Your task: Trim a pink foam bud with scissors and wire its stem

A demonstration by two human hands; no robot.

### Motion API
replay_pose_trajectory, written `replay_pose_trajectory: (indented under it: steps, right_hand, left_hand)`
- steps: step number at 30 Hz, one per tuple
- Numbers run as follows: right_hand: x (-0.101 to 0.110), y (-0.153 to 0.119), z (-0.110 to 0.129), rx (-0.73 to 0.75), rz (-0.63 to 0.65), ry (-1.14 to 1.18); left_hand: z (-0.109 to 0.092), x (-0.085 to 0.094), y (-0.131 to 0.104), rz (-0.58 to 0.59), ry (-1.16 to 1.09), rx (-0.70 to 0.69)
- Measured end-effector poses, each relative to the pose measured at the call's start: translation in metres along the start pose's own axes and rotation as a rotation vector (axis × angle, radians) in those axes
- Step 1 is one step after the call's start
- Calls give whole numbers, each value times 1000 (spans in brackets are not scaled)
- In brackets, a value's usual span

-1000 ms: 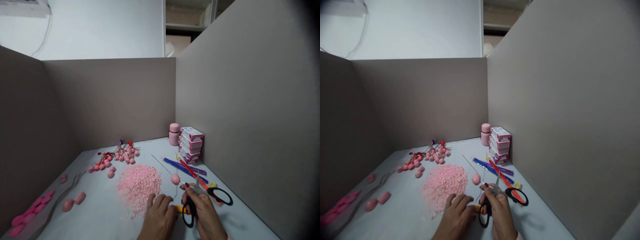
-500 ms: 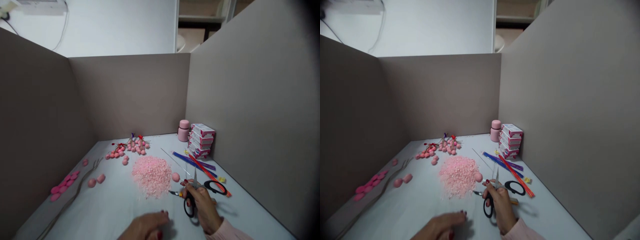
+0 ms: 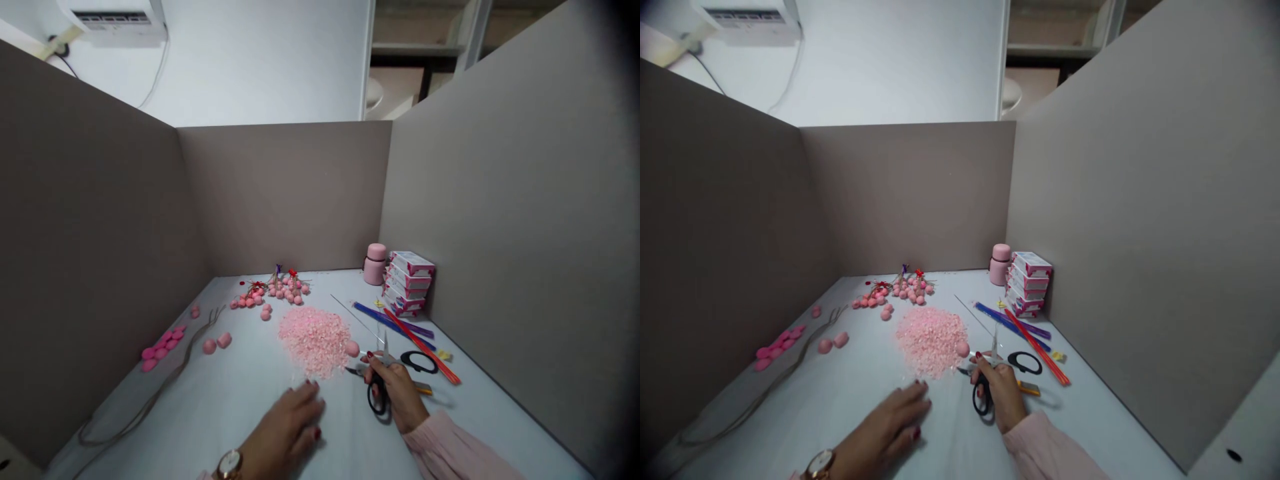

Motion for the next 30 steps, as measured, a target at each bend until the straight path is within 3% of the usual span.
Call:
replay_pose_trajectory:
  steps: [3,5,8,10,14,16,18,19,21,23,27,30]
  right_hand:
    - [-7,-3,2,-21,41,-12]
    - [-17,-6,2,-46,103,-24]
    - [-36,-10,-1,-86,214,-37]
    - [-46,-10,-5,-122,277,-45]
    - [-54,-8,-6,-172,367,-86]
    - [-53,-9,3,-120,418,-212]
    - [-51,-11,20,61,472,-454]
    - [-53,-14,27,169,534,-606]
    - [-49,-14,35,312,517,-765]
    - [-41,-8,24,204,480,-700]
    - [-28,4,-7,-52,335,-407]
    - [-21,5,-14,-128,259,-324]
  left_hand:
    - [28,13,5,-171,10,195]
    - [37,16,13,-230,-40,235]
    - [36,8,28,-267,-172,208]
    - [33,1,37,-318,-385,197]
    - [36,-15,48,-342,-700,339]
    - [42,-28,51,-275,-938,518]
    - [45,-40,50,-207,-1147,689]
    - [46,-45,49,-169,-1194,745]
    - [46,-50,48,-99,-1198,803]
    - [46,-50,49,-108,-1148,771]
    - [39,-37,54,-286,-902,518]
    - [31,-51,59,-187,-1000,487]
Point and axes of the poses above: each hand's wrist, its own y-axis towards the middle knuckle, its own x-axis out of the back of the hand, z = x × y, the point moved 7 cm from there along y, towards the middle knuckle
